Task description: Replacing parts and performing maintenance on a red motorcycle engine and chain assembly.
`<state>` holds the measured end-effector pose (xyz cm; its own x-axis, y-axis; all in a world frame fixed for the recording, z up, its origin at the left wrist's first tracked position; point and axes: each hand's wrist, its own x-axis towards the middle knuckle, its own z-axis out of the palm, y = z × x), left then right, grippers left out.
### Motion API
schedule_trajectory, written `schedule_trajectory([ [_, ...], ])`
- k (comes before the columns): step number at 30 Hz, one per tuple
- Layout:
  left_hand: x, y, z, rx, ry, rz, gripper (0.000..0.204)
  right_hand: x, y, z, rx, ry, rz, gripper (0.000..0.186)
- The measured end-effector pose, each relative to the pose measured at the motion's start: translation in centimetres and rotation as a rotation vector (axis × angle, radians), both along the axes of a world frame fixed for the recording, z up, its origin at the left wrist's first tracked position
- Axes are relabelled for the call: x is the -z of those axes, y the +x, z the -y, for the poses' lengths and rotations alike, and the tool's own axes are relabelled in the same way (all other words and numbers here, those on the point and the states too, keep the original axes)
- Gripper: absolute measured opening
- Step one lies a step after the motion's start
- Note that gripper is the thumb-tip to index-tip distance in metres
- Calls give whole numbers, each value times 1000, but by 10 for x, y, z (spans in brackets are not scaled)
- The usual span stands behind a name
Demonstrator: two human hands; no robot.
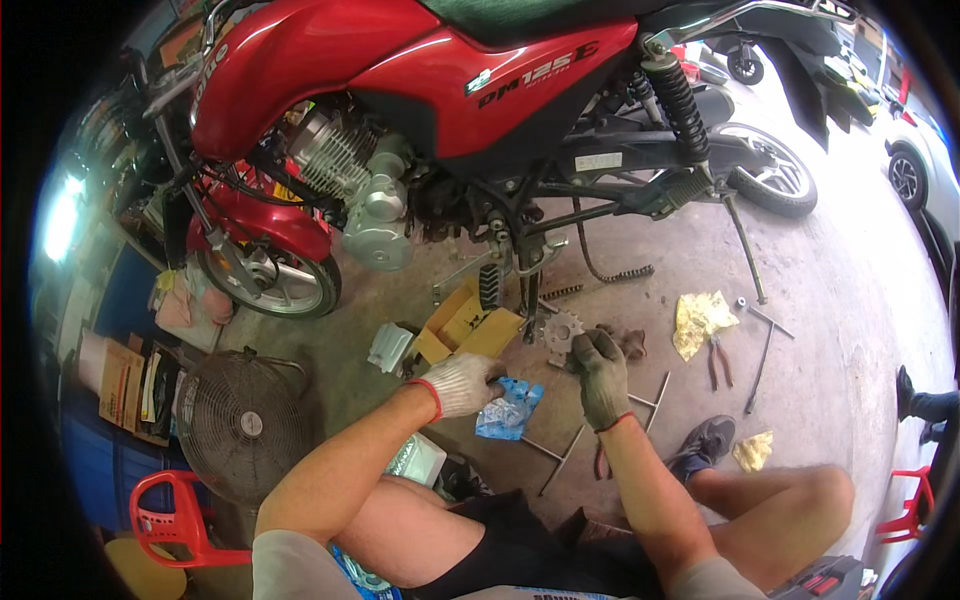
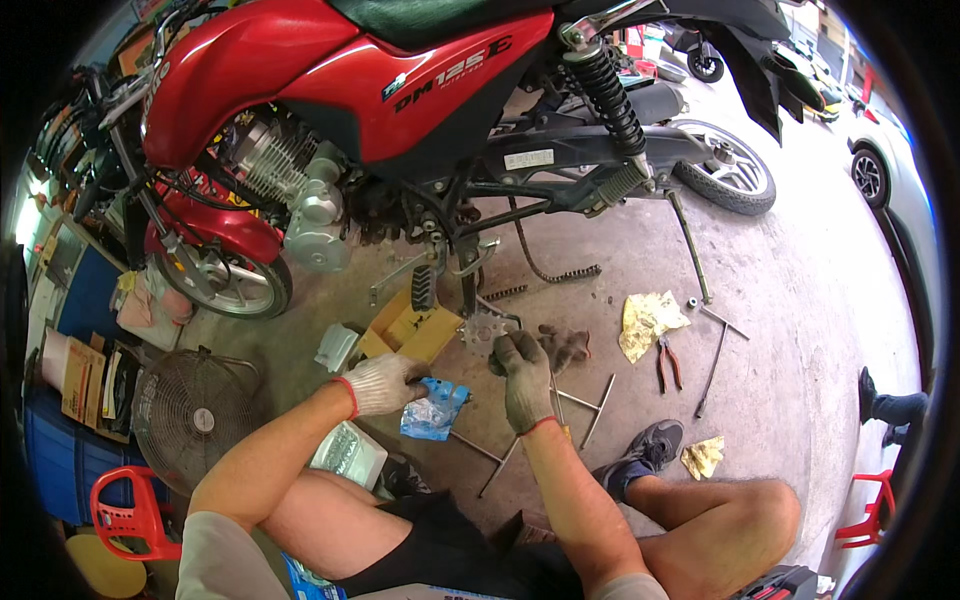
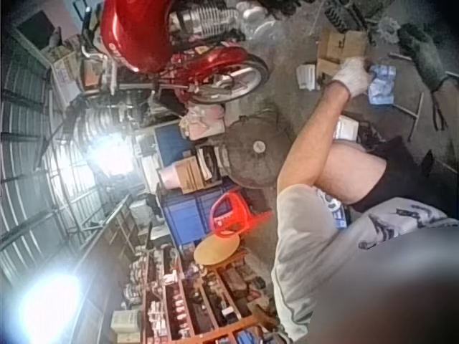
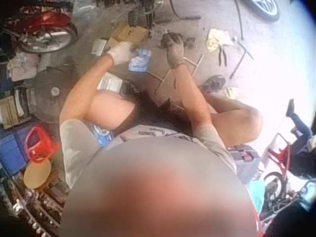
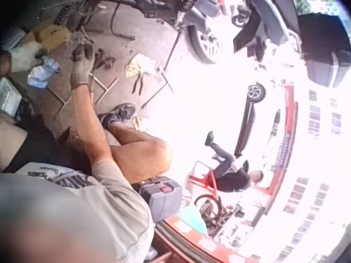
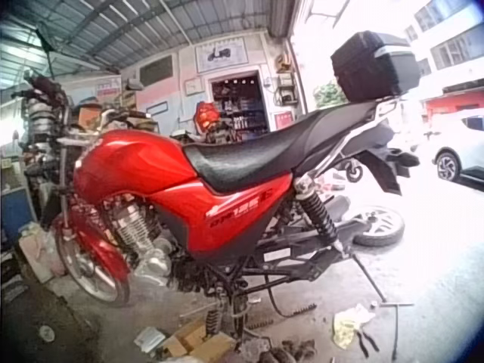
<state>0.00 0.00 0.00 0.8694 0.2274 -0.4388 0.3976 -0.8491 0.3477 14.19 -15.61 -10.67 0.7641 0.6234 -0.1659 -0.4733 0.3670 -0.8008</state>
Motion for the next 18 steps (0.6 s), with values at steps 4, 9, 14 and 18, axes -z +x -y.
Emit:
schedule_trajectory([
  [4, -5, -2, -1, -6, 26, -14, 35, -2, -5, -3, -24, -3, -17, 18],
  [9, 0, -3, 2, -19, -24, 19, 33, -6, -6, -1, -38, -26, -5, 15],
  [14, 16, -1, 14, 81, 15, -50, 33, -9, -6, 1, -24, -63, 72, 14],
  [18, 24, 1, 25, 158, -68, -13, 33, -12, -1, 3, -21, -57, 102, 12],
])
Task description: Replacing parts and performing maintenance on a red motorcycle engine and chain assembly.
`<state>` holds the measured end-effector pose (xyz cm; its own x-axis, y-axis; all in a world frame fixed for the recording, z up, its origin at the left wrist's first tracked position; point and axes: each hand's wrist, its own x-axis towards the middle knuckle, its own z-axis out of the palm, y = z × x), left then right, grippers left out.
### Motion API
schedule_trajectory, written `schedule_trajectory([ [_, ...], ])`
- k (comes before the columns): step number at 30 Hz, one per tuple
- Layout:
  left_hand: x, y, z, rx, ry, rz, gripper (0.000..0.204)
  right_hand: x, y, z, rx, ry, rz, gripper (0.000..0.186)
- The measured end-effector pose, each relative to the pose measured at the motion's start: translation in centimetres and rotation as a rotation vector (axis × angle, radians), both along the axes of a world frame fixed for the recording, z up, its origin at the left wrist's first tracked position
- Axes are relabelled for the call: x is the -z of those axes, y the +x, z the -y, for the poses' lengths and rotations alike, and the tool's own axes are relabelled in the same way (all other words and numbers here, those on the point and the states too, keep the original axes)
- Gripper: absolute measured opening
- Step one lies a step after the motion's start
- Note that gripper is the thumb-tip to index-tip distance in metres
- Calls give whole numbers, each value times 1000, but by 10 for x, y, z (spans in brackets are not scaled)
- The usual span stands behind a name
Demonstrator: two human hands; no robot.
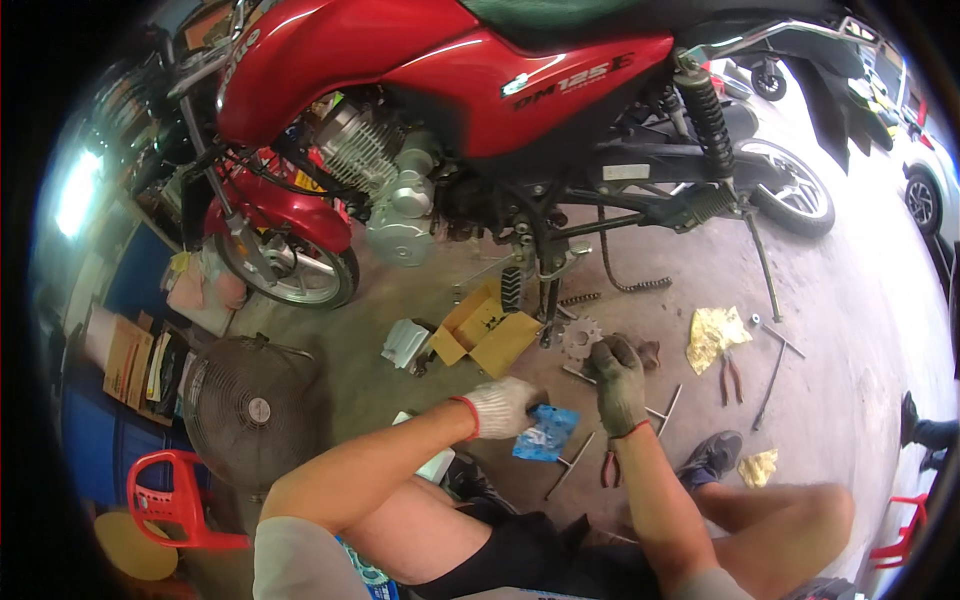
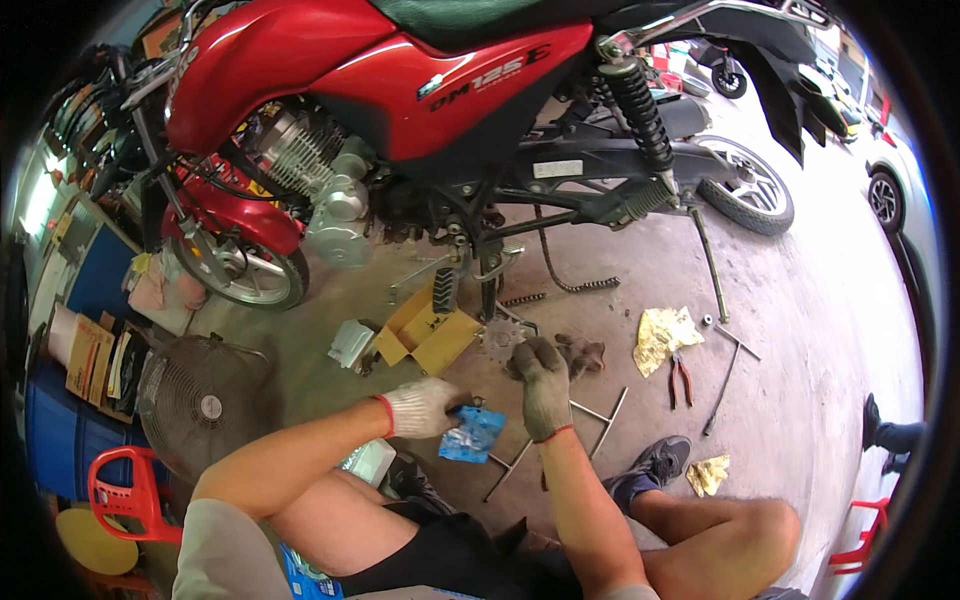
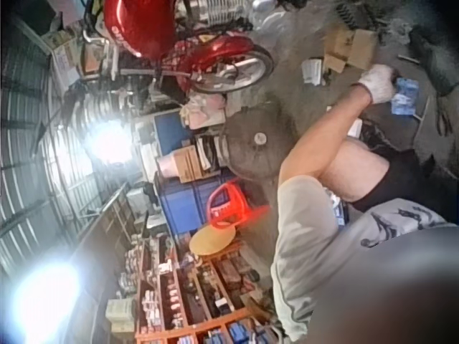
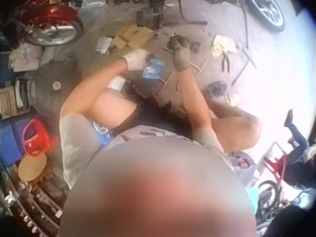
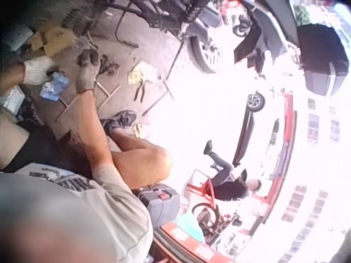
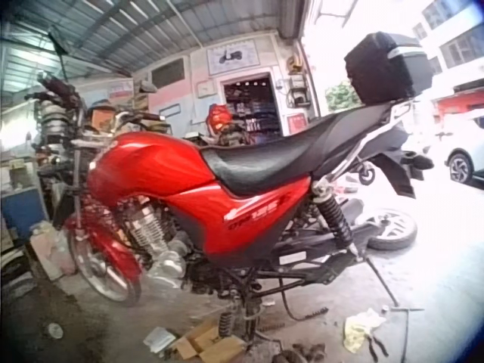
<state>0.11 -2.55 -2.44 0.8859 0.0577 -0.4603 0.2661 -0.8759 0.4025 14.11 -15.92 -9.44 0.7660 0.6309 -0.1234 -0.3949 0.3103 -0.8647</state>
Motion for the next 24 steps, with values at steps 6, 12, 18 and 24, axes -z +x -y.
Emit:
schedule_trajectory([
  [6, -11, 6, -1, -40, -23, 80, 36, -5, 7, 3, 41, -30, 4, 12],
  [12, -50, 27, -72, -398, 102, 268, 33, -6, 12, -4, 61, -6, -35, 20],
  [18, -41, 59, -148, -567, 354, 343, 31, 0, 4, -19, 47, -133, -64, 13],
  [24, 3, 99, -183, -716, 310, 559, 35, -4, -6, -42, 9, -204, 49, 21],
])
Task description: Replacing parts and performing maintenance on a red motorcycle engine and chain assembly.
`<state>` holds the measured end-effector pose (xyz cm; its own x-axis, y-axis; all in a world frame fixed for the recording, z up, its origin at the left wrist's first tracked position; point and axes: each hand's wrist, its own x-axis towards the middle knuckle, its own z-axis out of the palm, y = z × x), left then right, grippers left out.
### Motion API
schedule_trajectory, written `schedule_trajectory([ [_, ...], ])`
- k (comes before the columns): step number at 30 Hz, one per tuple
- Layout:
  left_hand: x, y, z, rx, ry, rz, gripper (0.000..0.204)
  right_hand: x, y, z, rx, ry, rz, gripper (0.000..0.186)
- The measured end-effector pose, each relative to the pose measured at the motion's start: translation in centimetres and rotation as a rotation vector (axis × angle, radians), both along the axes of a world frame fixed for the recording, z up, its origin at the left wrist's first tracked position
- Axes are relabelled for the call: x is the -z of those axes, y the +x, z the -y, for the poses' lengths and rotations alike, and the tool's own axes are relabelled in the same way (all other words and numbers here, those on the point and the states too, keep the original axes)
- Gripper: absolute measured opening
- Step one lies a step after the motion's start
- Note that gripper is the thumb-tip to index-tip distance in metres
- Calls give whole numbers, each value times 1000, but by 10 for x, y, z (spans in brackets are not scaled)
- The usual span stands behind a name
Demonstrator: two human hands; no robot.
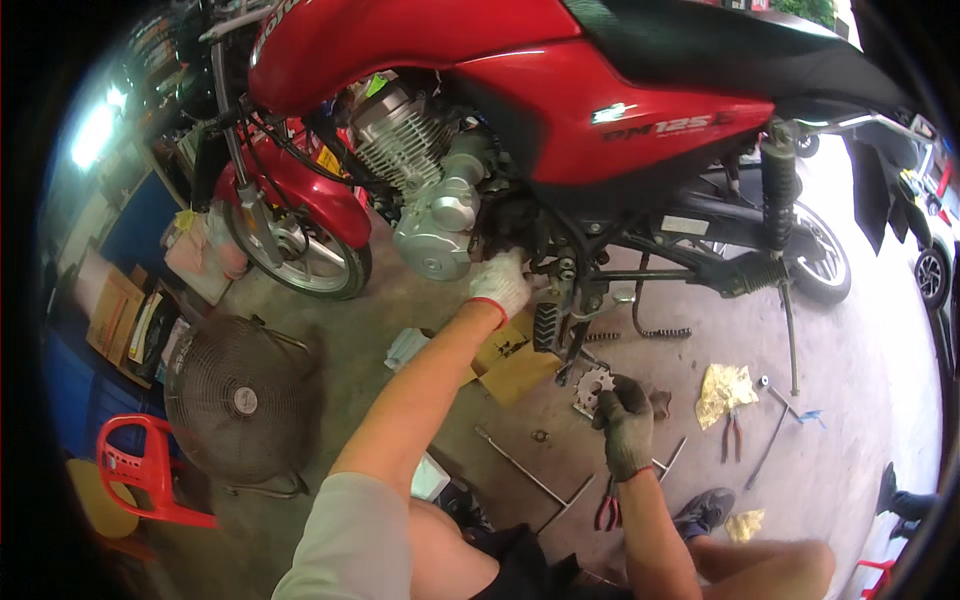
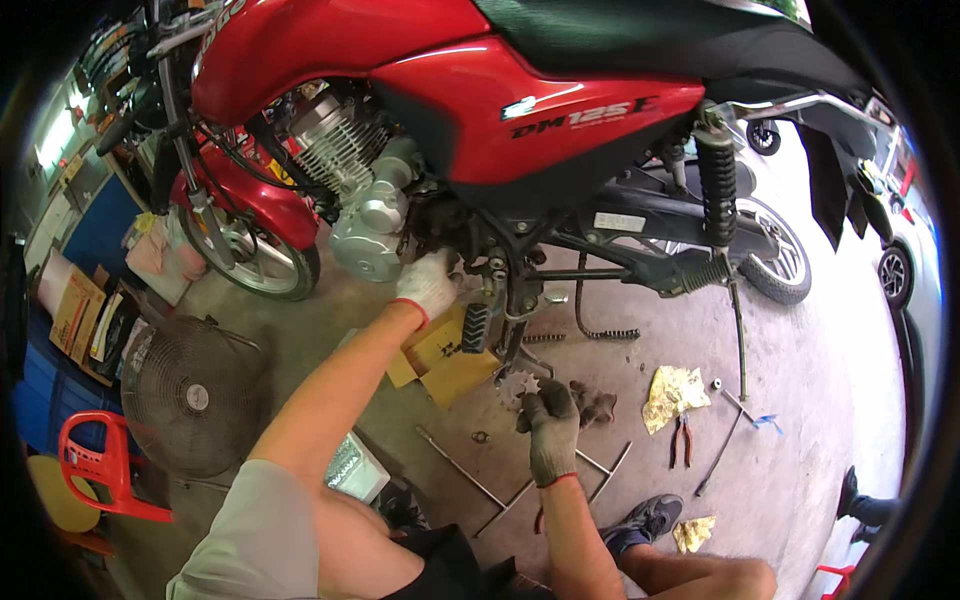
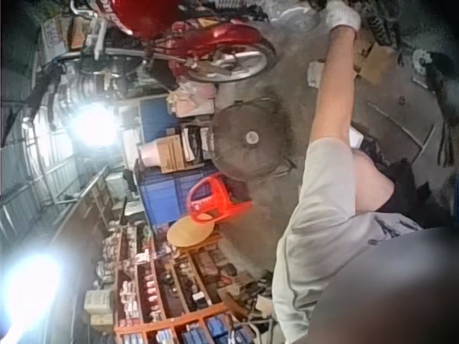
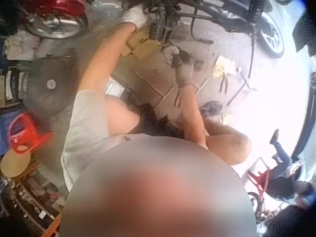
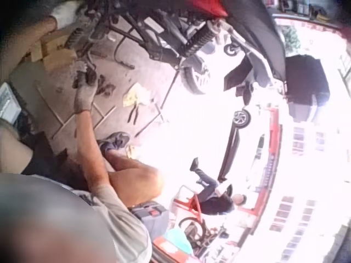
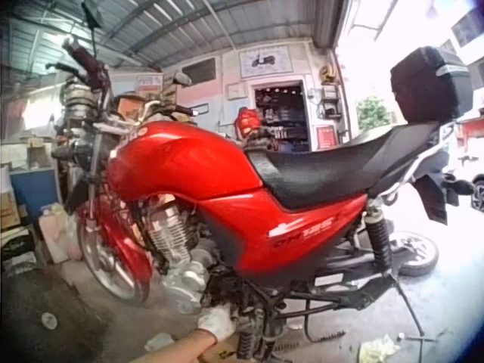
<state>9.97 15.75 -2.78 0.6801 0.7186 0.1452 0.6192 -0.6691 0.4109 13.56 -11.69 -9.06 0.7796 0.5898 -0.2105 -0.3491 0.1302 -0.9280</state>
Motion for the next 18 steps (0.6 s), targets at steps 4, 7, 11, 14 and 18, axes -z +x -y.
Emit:
schedule_trajectory([
  [4, 20, 22, -18, 27, 45, 66, 39, -6, 4, -29, -24, -2, 61, 27],
  [7, 33, 31, -30, 22, -19, 119, 38, -8, 12, -54, -23, -57, 114, 23],
  [11, 49, 38, -40, 64, -45, 237, 35, -3, 28, -99, -62, -20, 136, 24],
  [14, 57, 40, -46, -22, -110, 309, 31, 6, 40, -138, 13, 127, 153, 21],
  [18, 60, 29, -50, -81, -141, 467, 26, 7, 54, -175, 26, 151, 281, 22],
])
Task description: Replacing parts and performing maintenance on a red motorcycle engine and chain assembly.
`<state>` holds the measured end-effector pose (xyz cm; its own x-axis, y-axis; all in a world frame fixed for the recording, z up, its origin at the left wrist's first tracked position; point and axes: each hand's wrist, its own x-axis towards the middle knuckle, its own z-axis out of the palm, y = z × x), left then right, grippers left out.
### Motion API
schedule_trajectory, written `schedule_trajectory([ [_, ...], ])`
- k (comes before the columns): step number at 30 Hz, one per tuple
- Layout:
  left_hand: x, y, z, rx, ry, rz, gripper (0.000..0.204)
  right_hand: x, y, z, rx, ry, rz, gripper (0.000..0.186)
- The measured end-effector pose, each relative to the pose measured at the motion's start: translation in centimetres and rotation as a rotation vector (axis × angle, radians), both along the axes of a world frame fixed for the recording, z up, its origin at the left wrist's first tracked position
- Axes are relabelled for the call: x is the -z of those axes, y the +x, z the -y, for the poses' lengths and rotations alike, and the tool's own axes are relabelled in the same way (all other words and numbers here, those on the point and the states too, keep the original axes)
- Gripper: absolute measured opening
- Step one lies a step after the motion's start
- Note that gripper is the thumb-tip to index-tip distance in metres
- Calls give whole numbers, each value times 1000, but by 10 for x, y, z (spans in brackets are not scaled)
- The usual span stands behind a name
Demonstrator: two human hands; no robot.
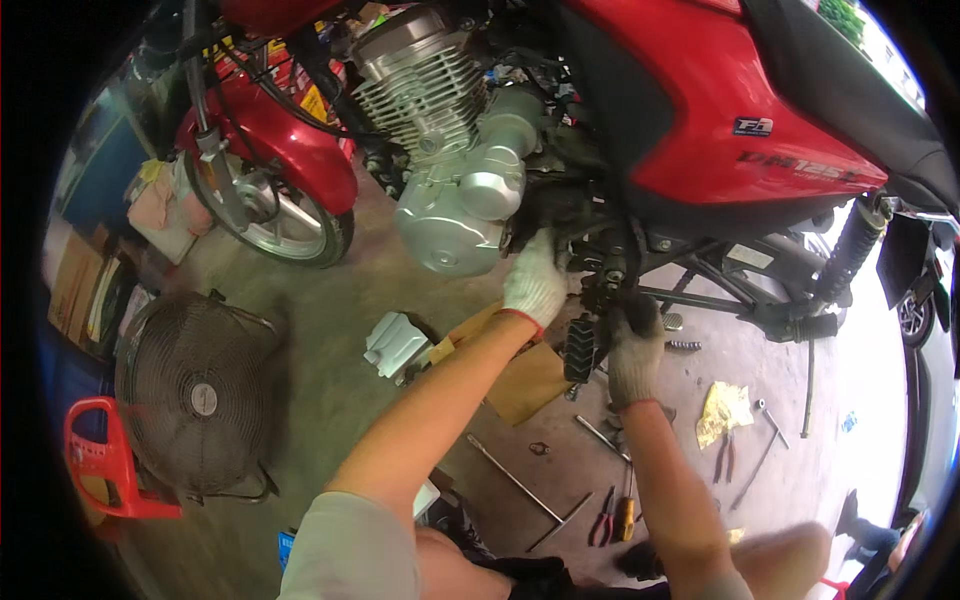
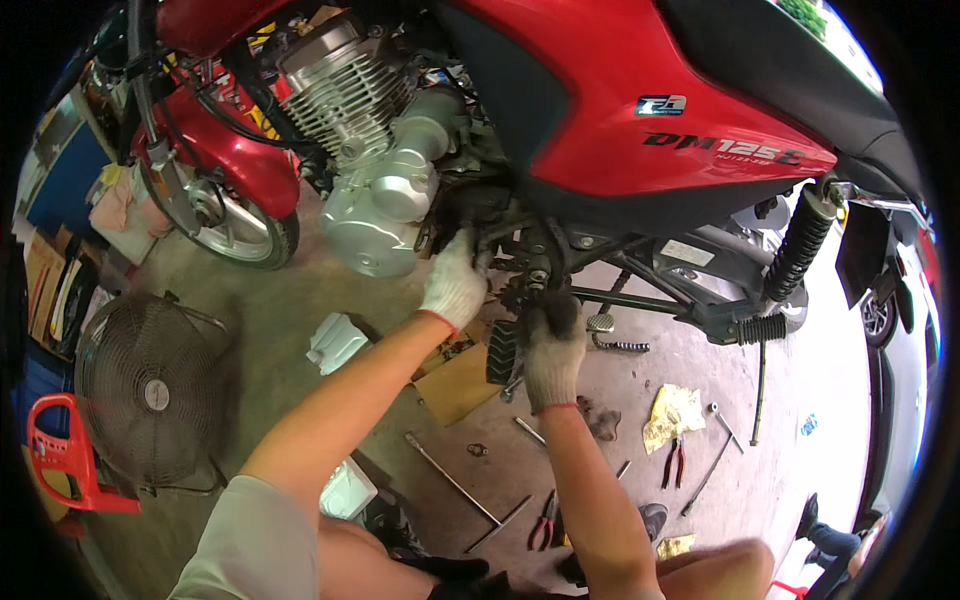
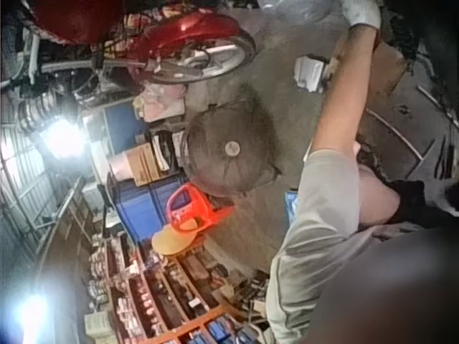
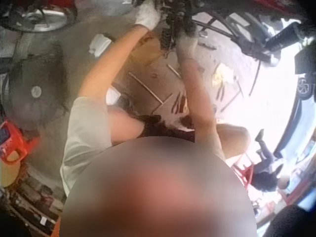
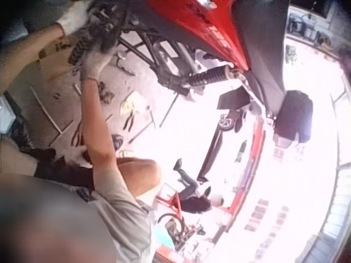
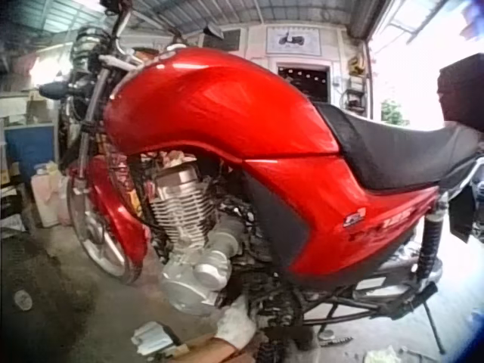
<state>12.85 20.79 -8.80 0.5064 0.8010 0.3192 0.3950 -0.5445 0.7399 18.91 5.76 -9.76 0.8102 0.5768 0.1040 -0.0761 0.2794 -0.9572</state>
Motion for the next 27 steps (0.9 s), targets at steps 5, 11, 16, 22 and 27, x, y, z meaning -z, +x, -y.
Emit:
schedule_trajectory([
  [5, -8, -12, -1, 5, 30, 102, 28, -14, 0, -33, 76, -61, 191, 22],
  [11, -14, -13, 1, -62, 23, 182, 27, -17, -2, -55, 157, -128, 322, 21],
  [16, -15, -12, 4, -106, 40, 195, 30, -12, 0, -65, 322, -155, 555, 18],
  [22, -20, -14, 1, -73, 63, 243, 24, -16, -3, -73, 358, -218, 608, 17],
  [27, -19, -16, 1, -56, 76, 256, 24, -14, 2, -82, 263, -310, 622, 30],
])
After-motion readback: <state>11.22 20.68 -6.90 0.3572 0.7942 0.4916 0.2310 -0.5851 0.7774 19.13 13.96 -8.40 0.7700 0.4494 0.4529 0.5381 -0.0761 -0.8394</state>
